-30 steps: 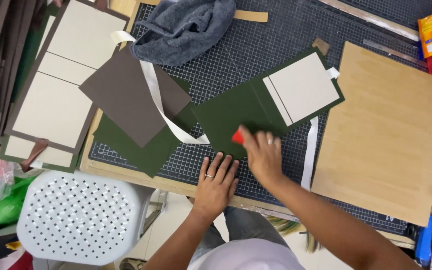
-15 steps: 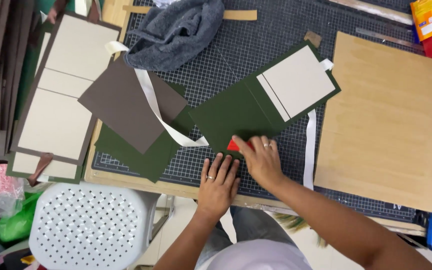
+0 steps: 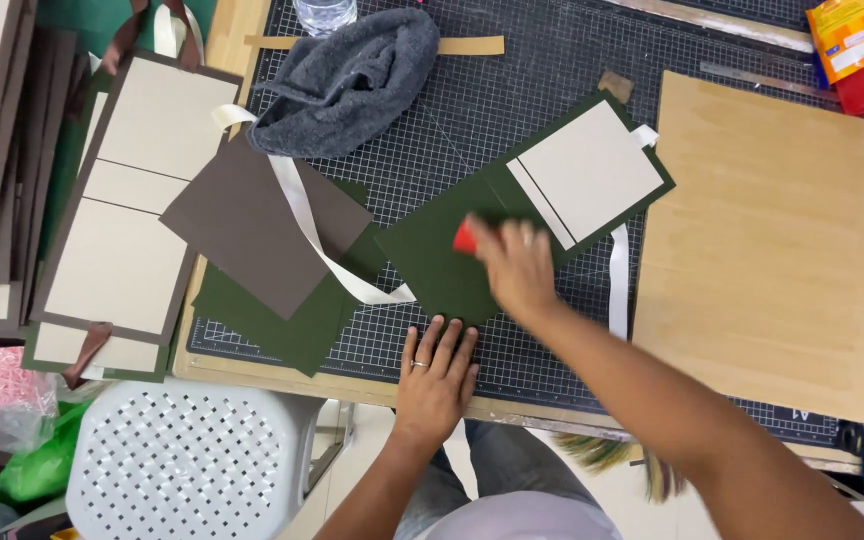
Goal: Assembling paper and cardstock components by smoothing them with a scraper and applying glue with a roller.
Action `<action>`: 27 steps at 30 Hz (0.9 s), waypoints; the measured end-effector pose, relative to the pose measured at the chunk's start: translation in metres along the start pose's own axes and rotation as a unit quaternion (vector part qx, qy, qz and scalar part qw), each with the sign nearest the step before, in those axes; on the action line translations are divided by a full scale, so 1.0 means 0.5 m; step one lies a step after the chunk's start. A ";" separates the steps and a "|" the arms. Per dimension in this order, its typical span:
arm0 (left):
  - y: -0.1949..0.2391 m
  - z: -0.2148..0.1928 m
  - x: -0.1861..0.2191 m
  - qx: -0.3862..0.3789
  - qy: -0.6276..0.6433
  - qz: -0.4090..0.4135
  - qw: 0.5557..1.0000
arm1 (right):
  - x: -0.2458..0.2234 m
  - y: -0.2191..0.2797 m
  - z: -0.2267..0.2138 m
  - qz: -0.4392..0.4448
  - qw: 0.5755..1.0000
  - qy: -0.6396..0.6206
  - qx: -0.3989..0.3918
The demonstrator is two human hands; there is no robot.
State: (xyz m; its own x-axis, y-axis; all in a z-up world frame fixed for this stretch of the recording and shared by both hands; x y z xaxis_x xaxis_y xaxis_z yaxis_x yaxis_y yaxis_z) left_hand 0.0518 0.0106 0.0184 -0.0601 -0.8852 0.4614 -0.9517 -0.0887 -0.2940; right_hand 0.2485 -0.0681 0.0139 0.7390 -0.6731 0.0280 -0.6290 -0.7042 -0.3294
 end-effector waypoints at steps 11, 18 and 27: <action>0.001 -0.001 -0.001 0.018 0.001 -0.005 1.000 | -0.065 0.026 -0.028 -0.045 0.998 -0.021 -0.026; -0.007 0.004 -0.003 0.018 -0.016 -0.002 1.000 | -0.009 -0.100 -0.005 0.066 0.998 -0.007 0.005; -0.017 -0.024 0.002 0.005 0.029 0.029 0.999 | 0.078 -0.041 -0.010 0.110 0.990 0.088 0.022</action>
State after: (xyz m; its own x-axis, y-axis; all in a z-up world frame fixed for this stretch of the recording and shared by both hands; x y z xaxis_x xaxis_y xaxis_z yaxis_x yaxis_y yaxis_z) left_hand 0.0560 0.0159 0.0314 -0.1325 -0.8606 0.4918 -0.9429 -0.0434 -0.3301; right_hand 0.2889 -0.0810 0.0266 0.5294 -0.8407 0.1134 -0.7564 -0.5283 -0.3856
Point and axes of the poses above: each hand's wrist, its own y-axis away from the middle knuckle, its own z-axis out of the palm, x = y × z, the point moved 5 cm from there along -y, towards the middle knuckle, and after that the axes turned 2 degrees about y, right-handed, at the moved point
